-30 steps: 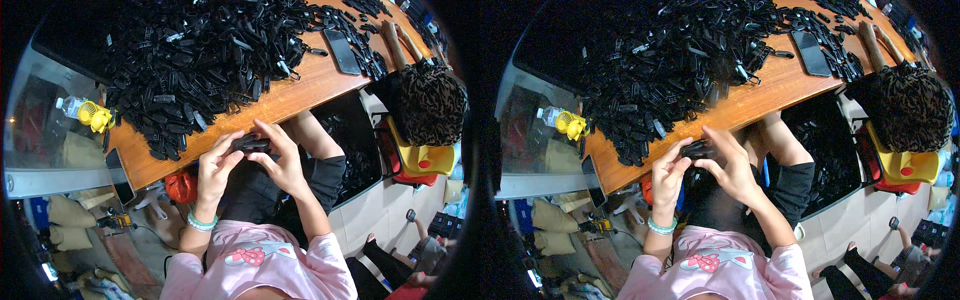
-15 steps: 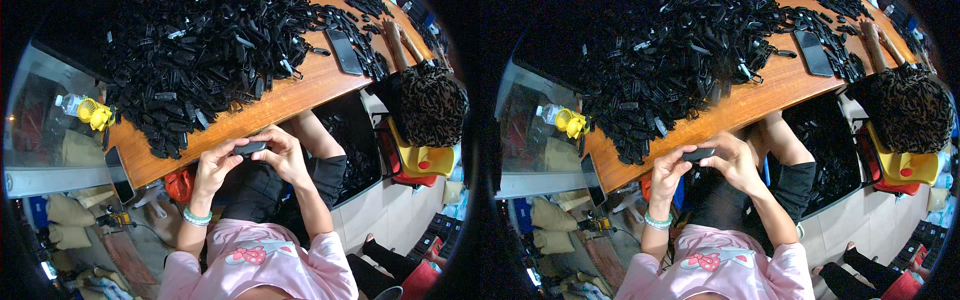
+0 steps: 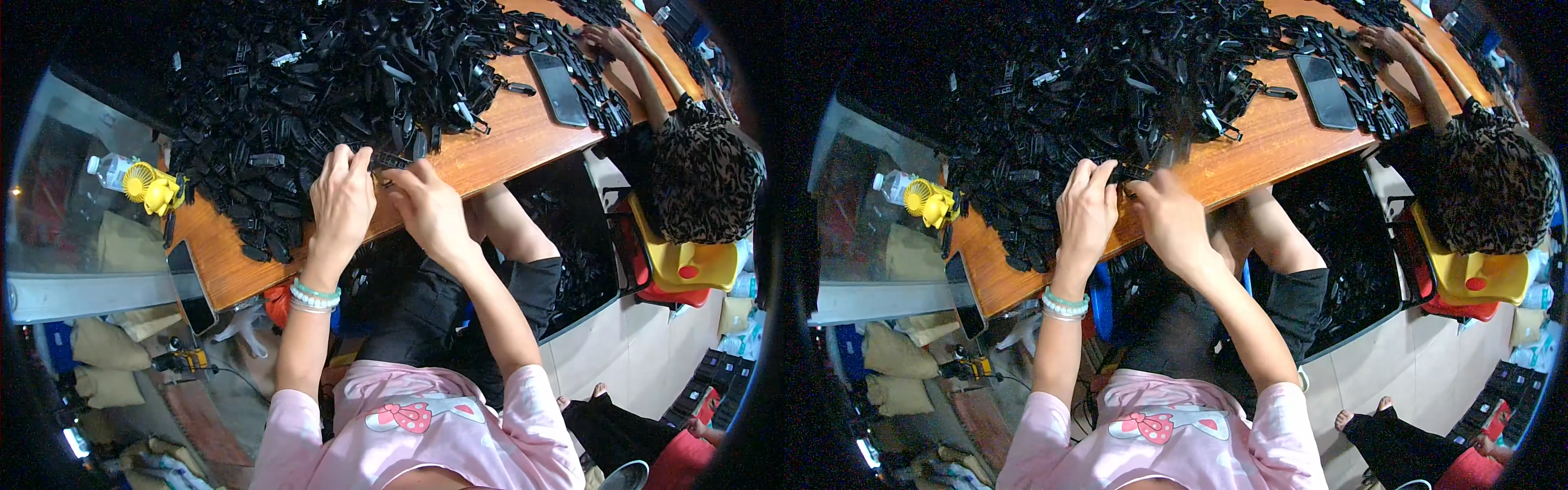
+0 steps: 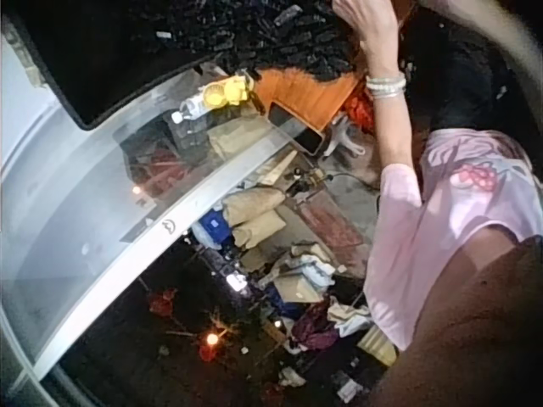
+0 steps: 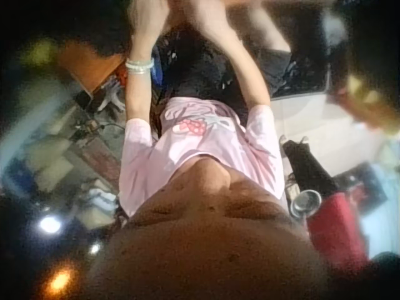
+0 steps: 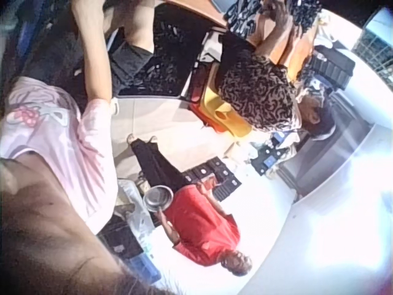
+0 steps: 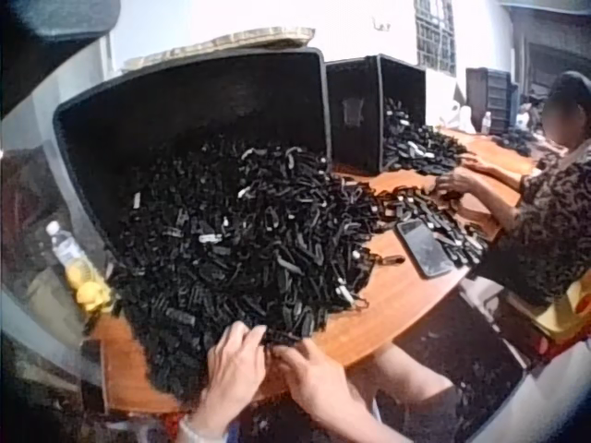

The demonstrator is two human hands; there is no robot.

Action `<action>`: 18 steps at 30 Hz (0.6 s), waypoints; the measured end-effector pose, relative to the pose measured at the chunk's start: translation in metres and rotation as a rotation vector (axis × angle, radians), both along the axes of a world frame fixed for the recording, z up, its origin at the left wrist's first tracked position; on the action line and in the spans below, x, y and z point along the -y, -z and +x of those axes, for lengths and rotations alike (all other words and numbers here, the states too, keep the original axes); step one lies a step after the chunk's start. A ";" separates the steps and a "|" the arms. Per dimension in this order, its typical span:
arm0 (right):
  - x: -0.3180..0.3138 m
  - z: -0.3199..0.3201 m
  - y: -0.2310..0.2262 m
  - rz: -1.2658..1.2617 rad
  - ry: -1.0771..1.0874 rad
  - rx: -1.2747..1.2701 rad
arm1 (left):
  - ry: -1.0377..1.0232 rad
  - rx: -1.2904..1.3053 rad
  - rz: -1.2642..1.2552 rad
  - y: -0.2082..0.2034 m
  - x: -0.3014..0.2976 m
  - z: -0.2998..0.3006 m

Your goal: The person assembles plastic components by picking up pieces from a pile on the table and fitting them together by hand.

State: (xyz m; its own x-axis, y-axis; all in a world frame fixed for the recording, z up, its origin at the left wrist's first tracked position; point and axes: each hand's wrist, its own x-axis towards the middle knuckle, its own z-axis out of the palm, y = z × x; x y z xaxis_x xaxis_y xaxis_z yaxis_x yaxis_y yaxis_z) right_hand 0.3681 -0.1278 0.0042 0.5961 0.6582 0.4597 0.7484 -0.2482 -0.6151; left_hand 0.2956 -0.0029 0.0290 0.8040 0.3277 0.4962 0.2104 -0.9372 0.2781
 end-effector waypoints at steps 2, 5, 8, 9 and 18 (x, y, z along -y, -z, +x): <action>-0.005 -0.002 0.000 -0.027 -0.007 0.028 | 0.021 0.058 -0.032 0.004 -0.003 0.002; -0.005 -0.008 0.001 -0.089 0.000 0.031 | 0.018 0.258 -0.103 0.005 -0.005 -0.001; 0.001 -0.012 0.005 -0.095 0.108 0.116 | -0.037 0.387 -0.486 0.002 0.002 -0.014; 0.002 -0.012 0.002 -0.079 0.118 0.140 | -0.004 0.442 -0.571 0.005 0.000 -0.018; 0.016 0.002 -0.024 0.005 -0.140 -0.927 | 0.049 0.090 -1.179 0.022 0.029 -0.067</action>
